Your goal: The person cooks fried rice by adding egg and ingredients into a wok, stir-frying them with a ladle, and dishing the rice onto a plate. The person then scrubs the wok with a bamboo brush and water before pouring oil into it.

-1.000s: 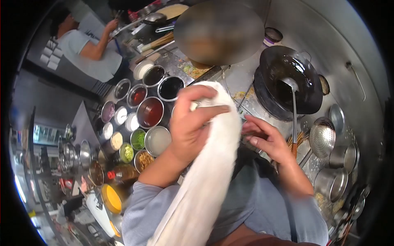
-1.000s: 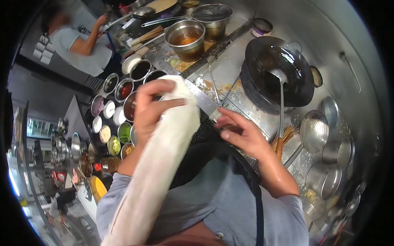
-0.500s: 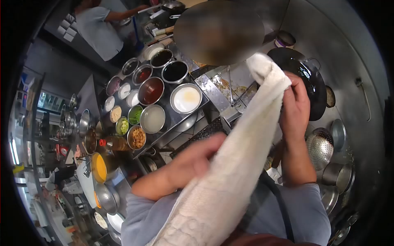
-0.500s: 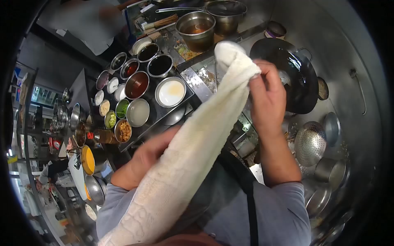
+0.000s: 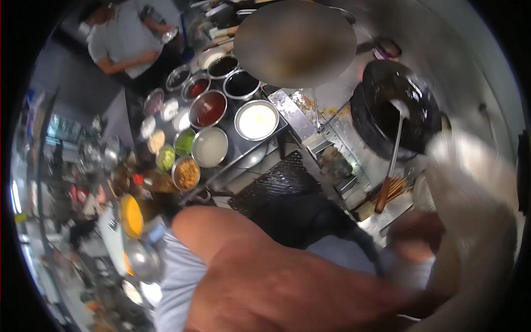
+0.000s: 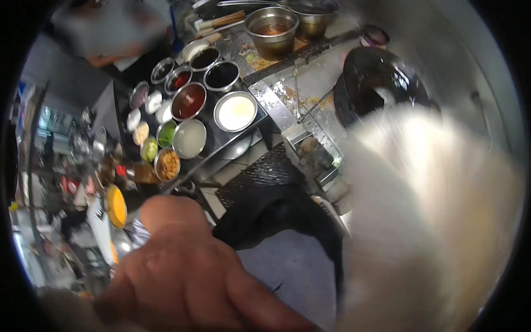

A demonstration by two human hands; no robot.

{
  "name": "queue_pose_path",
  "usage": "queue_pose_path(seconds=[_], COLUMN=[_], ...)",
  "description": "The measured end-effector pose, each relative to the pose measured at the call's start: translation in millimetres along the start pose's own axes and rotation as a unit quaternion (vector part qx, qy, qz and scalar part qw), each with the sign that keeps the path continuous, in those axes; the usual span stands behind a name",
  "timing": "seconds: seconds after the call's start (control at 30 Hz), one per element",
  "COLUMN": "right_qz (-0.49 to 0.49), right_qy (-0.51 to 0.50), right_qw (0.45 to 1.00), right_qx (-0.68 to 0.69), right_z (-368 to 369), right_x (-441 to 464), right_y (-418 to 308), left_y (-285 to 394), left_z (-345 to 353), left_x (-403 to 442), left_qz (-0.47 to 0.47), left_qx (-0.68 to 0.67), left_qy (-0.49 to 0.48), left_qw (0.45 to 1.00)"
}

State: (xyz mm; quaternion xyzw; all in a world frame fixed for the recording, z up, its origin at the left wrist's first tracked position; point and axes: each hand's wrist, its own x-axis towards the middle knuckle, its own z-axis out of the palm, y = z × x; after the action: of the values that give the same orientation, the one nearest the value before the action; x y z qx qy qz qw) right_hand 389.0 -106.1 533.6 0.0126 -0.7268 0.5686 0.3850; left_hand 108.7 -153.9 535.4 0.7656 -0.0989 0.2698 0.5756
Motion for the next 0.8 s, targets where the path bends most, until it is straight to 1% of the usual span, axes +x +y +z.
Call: queue_pose_path(seconds=[0.1, 0.17, 0.33, 0.53, 0.6, 0.67, 0.7, 0.73, 0.8], right_qz=[0.022, 0.004, -0.027, -0.042, -0.063, -0.087, -0.106, -0.121, -0.141], right_qy=[-0.029, -0.026, -0.073, -0.209, -0.226, -0.183, -0.098, 0.013, 0.216], right_qw=[0.999, 0.999, 0.995, 0.977, 0.969, 0.969, 0.976, 0.975, 0.943], right_qx=[-0.007, -0.021, -0.061, 0.029, 0.073, 0.141, 0.166, 0.187, 0.211], right_z=[7.4, 17.7, 42.1, 31.6, 31.0, 27.0, 26.0, 35.3, 54.0], right_x=[5.4, 1.3, -1.9, 25.3, 24.3, 19.9, 10.8, -6.0, -17.7], right_y=[3.1, 2.5, -7.4, -0.3, 8.4, 17.4, 26.8, 27.5, 19.5], left_y=[9.4, 12.4, 11.8, 10.2, 5.7, 1.6, 0.6, 0.9, 5.3], left_z=[-5.3, -16.1, -24.0, -21.1, -15.5, -18.7, -25.5, -32.8, -45.7], left_x=[-19.0, -18.4, -11.9, -22.9, -20.9, -13.9, -11.8, -10.8, -14.4], left_qz=[0.019, 0.008, 0.019, 0.074, 0.103, 0.132, 0.139, 0.143, 0.120], left_qx=[0.004, -0.011, -0.031, -0.085, -0.105, -0.119, -0.120, -0.122, -0.099], left_qy=[0.004, -0.028, -0.088, -0.022, -0.011, 0.000, 0.007, 0.008, 0.001], left_qw=[1.000, 1.000, 0.995, 0.993, 0.989, 0.984, 0.983, 0.982, 0.988])
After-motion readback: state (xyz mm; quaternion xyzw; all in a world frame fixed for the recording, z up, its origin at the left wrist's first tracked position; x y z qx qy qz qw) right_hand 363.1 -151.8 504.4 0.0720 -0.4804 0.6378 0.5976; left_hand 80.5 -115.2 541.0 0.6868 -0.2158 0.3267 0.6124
